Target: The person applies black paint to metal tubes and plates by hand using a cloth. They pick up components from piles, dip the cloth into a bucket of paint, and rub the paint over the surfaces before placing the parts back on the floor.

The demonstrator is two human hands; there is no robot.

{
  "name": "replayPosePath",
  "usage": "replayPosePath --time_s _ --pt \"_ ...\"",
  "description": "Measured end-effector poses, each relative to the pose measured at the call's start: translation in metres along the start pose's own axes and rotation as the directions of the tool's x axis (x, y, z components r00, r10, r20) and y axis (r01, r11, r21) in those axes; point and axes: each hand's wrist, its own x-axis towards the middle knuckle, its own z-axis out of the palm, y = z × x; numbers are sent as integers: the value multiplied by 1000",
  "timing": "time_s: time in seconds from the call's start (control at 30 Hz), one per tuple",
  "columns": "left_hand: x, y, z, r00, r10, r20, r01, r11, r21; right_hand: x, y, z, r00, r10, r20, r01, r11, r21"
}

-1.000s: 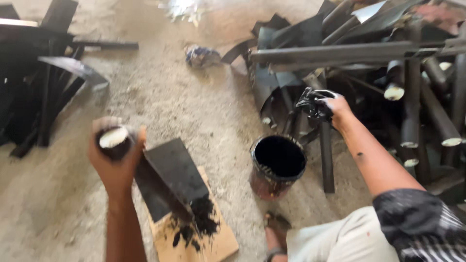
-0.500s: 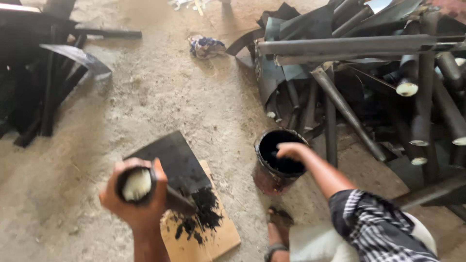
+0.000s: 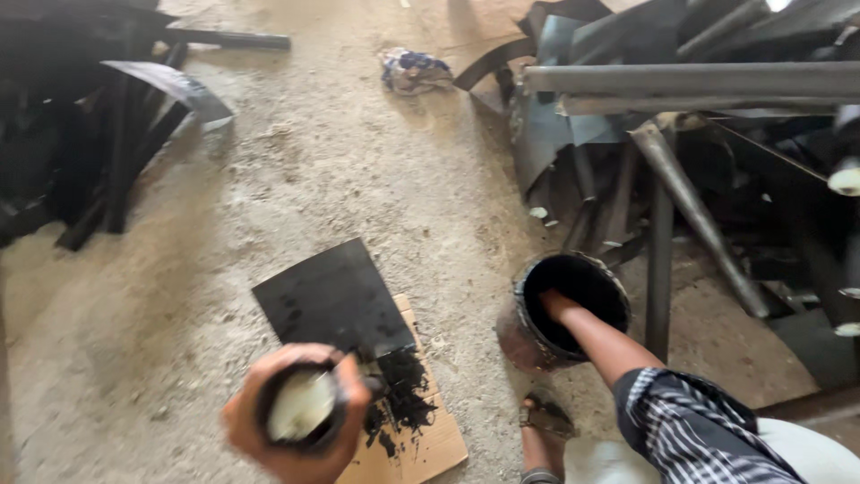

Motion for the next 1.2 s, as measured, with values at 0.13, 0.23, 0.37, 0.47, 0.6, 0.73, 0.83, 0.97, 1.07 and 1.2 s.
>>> replayPosePath --time_s 0.13,0.23,0.37,0.47,0.6,0.73,0.83,0.97,1.07,1.2 --pt "15 -4 10 999 35 -17 -35 999 -4 1 -11 -22 954 187 233 -254 917 307" --pt "29 -11 16 997 73 -37 -74 997 -8 -20 11 -52 916 236 324 -400 570 717" --pt "46 -18 31 992 123 5 -123 992 -14 -64 1 -103 935 151 320 -346 201 916" --pt "49 -19 44 992 120 24 -119 992 -43 -84 -5 -119 950 97 296 -298 -3 955" --pt "47 -18 47 991 131 7 -131 991 -8 -91 4 -114 951 128 282 -266 -125 956" --pt "48 -22 38 985 170 -24 -171 983 -63 -87 -1 -112 934 132 333 -330 -48 943" --pt "45 -21 36 974 215 -75 -215 977 6 -83 -26 -104 895 16 446 -427 318 846" --pt "41 -18 36 997 82 -6 -83 996 -43 -87 -38 -91 827 121 549 -544 417 728" --pt "41 -18 38 987 157 -30 -157 988 -1 -78 -28 -69 777 -49 627 -548 437 713" --pt "41 -19 41 984 175 -30 -175 984 -10 -75 -32 -48 803 265 534 -547 684 483"
